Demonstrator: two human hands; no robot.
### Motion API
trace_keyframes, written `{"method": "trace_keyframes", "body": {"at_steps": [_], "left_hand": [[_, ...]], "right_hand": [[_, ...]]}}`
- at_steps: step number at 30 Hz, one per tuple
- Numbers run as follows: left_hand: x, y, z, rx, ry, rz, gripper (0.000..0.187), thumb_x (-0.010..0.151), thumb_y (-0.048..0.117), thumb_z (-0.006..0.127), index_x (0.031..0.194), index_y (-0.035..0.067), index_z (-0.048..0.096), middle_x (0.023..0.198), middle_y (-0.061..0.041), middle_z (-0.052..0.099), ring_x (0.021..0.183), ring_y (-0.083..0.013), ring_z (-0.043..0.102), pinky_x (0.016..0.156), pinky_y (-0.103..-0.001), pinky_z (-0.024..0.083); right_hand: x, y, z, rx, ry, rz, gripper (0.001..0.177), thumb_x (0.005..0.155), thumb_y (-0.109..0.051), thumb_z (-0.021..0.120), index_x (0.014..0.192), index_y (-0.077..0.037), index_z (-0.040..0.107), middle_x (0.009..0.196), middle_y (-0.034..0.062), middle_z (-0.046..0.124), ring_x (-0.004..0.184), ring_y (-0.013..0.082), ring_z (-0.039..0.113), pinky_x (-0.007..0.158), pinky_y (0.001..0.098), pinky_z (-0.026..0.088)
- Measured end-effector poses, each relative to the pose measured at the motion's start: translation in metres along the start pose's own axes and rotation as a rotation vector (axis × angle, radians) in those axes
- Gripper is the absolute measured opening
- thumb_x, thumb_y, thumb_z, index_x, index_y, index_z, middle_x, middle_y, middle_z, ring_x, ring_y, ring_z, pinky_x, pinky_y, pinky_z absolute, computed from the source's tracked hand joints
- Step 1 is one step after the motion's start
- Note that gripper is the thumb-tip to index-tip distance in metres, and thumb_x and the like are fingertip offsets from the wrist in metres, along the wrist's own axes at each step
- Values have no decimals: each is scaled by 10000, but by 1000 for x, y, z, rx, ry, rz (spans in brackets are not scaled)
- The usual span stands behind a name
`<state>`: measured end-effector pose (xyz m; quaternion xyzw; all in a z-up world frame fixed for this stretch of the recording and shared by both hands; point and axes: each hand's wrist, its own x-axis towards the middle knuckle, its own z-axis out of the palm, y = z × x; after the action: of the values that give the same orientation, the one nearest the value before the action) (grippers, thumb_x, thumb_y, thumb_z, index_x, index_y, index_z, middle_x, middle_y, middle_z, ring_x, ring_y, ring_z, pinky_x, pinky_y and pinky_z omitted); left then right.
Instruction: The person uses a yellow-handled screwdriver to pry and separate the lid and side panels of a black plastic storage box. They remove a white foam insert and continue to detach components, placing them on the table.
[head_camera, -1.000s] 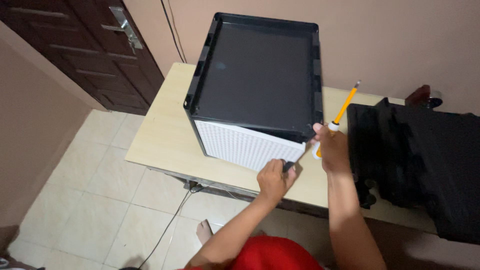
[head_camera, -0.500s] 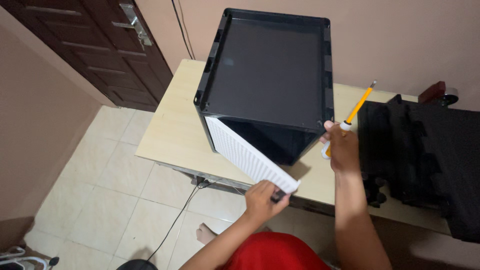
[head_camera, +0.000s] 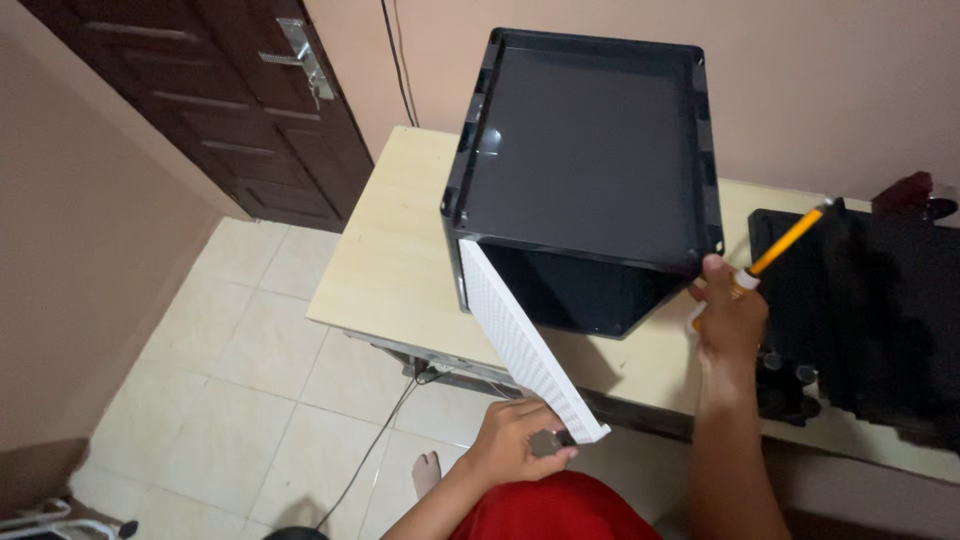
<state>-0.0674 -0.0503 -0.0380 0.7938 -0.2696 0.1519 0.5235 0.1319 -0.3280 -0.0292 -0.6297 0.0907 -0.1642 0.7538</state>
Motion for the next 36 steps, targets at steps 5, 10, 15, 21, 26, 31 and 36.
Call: {"method": "trace_keyframes", "body": {"at_steps": [5, 10, 15, 21, 26, 31, 36], "left_hand": [[-3, -23, -48, 57, 20, 147, 238, 818, 240, 785, 963, 51, 770, 877, -111, 770, 734, -245, 752, 655, -311, 587], [40, -72, -129, 313, 224, 178, 368, 912, 127, 661, 1266, 35, 700, 1101, -144, 750, 979, -265, 767, 873, -353, 638], [122, -103, -228, 591, 64, 169, 825, 773, 43, 668, 1558, 97, 422, 1543, -155, 519, 1419, -351, 499, 1191, -456, 428], [206, -107, -274, 663, -328, 349, 984, 602, 312, 886, 1482, 150, 479, 1563, -104, 456, 1486, -324, 320, 1187, -525, 275], [244, -115, -279, 669, -450, 455, 916, 647, 592, 851, 1388, 134, 569, 1528, -95, 490, 1494, -293, 323, 1205, -531, 261], [256, -126, -277, 760, -467, 675, 911, 703, 747, 719, 1267, 40, 608, 1435, -143, 558, 1443, -321, 417, 1193, -521, 294], [251, -127, -267, 782, -422, 796, 877, 743, 781, 651, 1179, 21, 614, 1276, -179, 624, 1320, -357, 534, 1188, -491, 334]], "right_hand": [[-48, -7, -6, -83, 111, -14, 404, 1000, -263, 731, 1189, 75, 615, 1050, 138, 702, 897, 160, 727, 784, 303, 621], [-101, -23, -16, -215, -8, 127, 302, 961, -213, 700, 1049, 74, 673, 924, 137, 721, 590, 170, 564, 454, 297, 371], [-160, -32, -9, -342, -56, 377, 257, 912, -200, 721, 1030, 28, 733, 783, 118, 641, 525, 163, 520, 450, 306, 432], [-221, -23, -12, -285, -29, 433, 354, 844, -135, 711, 1180, -25, 738, 654, 133, 611, 508, 158, 536, 452, 290, 394], [-272, 3, 5, -147, 202, 372, 408, 736, -26, 730, 1133, -49, 639, 672, 90, 654, 496, 169, 595, 445, 303, 477], [-273, 22, 32, -159, 264, 278, 198, 916, -151, 707, 983, 23, 644, 606, 118, 610, 450, 161, 505, 387, 285, 353], [-251, 12, 22, -118, 314, 145, 203, 968, -188, 695, 969, -6, 607, 641, 64, 591, 479, 121, 498, 395, 259, 350]]}}
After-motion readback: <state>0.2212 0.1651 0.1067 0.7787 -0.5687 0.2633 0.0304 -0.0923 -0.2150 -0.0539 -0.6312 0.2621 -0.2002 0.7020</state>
